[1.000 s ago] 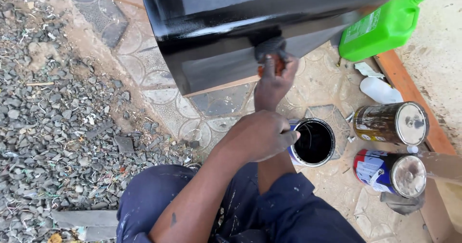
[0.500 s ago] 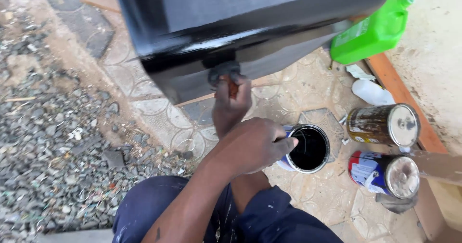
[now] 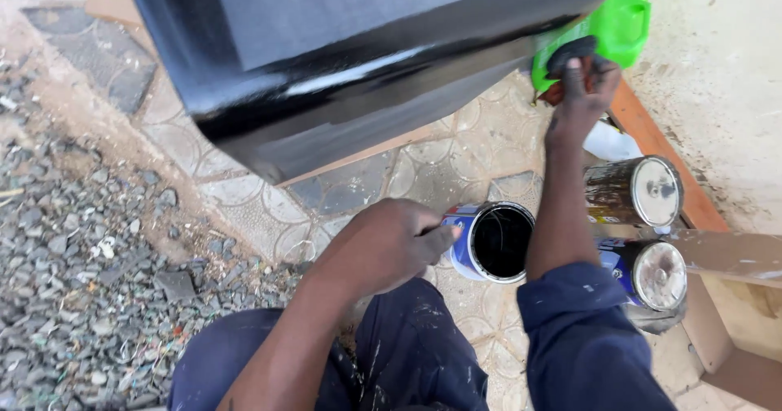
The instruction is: Applying black paint to a furniture surface using a sponge dipped in a paint can.
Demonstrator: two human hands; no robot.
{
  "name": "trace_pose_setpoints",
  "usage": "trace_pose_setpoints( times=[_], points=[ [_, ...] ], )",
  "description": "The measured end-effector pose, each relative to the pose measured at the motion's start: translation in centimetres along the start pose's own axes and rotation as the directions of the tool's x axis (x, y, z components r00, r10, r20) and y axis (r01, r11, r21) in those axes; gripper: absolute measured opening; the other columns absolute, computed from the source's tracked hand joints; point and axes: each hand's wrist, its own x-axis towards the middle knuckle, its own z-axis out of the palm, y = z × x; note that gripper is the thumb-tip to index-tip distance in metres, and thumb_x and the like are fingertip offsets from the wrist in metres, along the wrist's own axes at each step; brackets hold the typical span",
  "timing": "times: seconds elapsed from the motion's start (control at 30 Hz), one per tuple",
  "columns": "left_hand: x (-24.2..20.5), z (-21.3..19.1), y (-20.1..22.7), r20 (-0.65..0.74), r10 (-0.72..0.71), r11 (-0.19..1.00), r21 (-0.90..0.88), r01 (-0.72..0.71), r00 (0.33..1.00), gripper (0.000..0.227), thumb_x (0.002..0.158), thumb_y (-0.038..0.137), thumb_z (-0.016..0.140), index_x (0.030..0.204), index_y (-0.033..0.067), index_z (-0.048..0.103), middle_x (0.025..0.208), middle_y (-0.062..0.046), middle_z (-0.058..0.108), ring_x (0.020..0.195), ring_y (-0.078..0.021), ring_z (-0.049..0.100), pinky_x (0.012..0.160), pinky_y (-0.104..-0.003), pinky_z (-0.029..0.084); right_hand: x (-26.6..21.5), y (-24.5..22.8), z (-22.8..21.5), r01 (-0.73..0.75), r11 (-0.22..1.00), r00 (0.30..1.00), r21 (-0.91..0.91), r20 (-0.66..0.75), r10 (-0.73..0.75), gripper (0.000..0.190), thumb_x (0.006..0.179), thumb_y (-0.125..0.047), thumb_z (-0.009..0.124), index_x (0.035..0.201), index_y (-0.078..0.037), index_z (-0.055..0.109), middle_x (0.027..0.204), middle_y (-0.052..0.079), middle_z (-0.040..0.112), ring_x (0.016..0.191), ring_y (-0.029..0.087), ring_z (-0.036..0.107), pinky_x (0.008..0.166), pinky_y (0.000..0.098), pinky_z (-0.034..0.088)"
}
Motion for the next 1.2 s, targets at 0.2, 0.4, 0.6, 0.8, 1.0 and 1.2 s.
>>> trace_pose_setpoints(
  times=[0.2, 0.4, 0.6, 0.8, 1.0, 1.2],
  points=[
    [-0.9, 2.8, 1.7, -0.037, 0.178, 0.981, 0.081, -0.174, 0.983, 0.044, 0.093, 0.04, 0.052, 0.066, 0.0069, 0.062, 0.064, -0.02, 0.062, 0.069, -0.0441, 0.065, 0.066, -0.051, 0.053, -15.1, -2.3, 13.0, -0.042, 0.99, 0.995, 0.136, -0.081, 0.053, 0.022, 0.089, -0.012, 0.078, 0.094, -0.013, 0.056, 0.064, 0.012, 0.065, 0.035, 0.021, 0.061, 0.028, 0.0255, 0.043],
    [-0.7, 4.3, 2.1, -0.078, 0.169, 0.984, 0.065, -0.164, 0.983, 0.04, 0.089, 0.04, 0.05, 0.061, 0.0129, 0.057, 0.058, -0.01, 0.057, 0.063, -0.0308, 0.064, 0.065, -0.04, 0.053, -32.8, -13.4, 20.4, 0.191, 0.972, 0.974, 0.139, 0.094, -0.205, 0.017, 0.083, -0.014, 0.083, 0.088, -0.012, 0.067, 0.067, 0.002, 0.061, 0.05, 0.02, 0.058, 0.048, 0.0288, 0.049],
    [-0.4, 4.6, 1.6, -0.113, 0.14, 0.99, 0.035, -0.136, 0.984, 0.039, 0.088, 0.037, 0.054, 0.058, 0.0128, 0.055, 0.053, -0.01, 0.055, 0.059, -0.0296, 0.061, 0.062, -0.04, 0.05, -33.4, -12.1, 24.3, 0.367, 0.927, 0.93, -0.077, 0.043, -0.364, 0.021, 0.085, -0.02, 0.084, 0.081, -0.011, 0.066, 0.067, 0.005, 0.053, 0.058, 0.023, 0.054, 0.054, 0.0315, 0.047],
    [-0.5, 2.3, 2.4, 0.001, 0.167, 0.985, -0.044, -0.167, 0.986, 0.042, 0.091, 0.033, 0.053, 0.053, 0.0179, 0.047, 0.046, 0.0, 0.048, 0.045, -0.0186, 0.046, 0.052, -0.034, 0.042, -17.4, -4.4, 14.2, 0.24, 0.963, 0.965, -0.123, -0.079, -0.251, 0.014, 0.087, -0.005, 0.073, 0.087, -0.009, 0.06, 0.065, 0.007, 0.059, 0.047, 0.022, 0.062, 0.042, 0.0299, 0.05],
    [1.3, 1.8, 0.7, 0.037, 0.136, 0.989, -0.062, -0.133, 0.99, 0.044, 0.098, 0.031, 0.054, 0.056, 0.016, 0.054, 0.05, -0.002, 0.056, 0.045, -0.0192, 0.046, 0.053, -0.034, 0.042, 1.5, 5.1, 0.9, 0.056, 0.996, 0.998, 0.071, -0.04, -0.053, 0.025, 0.096, 0.012, 0.067, 0.098, -0.007, 0.05, 0.076, 0.01, 0.064, 0.056, 0.025, 0.071, 0.042, 0.0351, 0.057],
    [0.7, 1.1, 1.1, 0.017, 0.091, 0.996, 0.003, -0.091, 0.996, 0.057, 0.108, 0.036, 0.055, 0.061, 0.0119, 0.033, 0.061, -0.002, 0.038, 0.056, -0.0177, 0.033, 0.056, -0.04, 0.024, 0.4, -1.0, 1.1, -0.15, 0.967, 0.989, 0.208, 0.028, 0.147, 0.022, 0.097, 0.005, 0.067, 0.096, -0.013, 0.053, 0.08, 0.008, 0.061, 0.059, 0.015, 0.064, 0.039, 0.0304, 0.049]
  ],
)
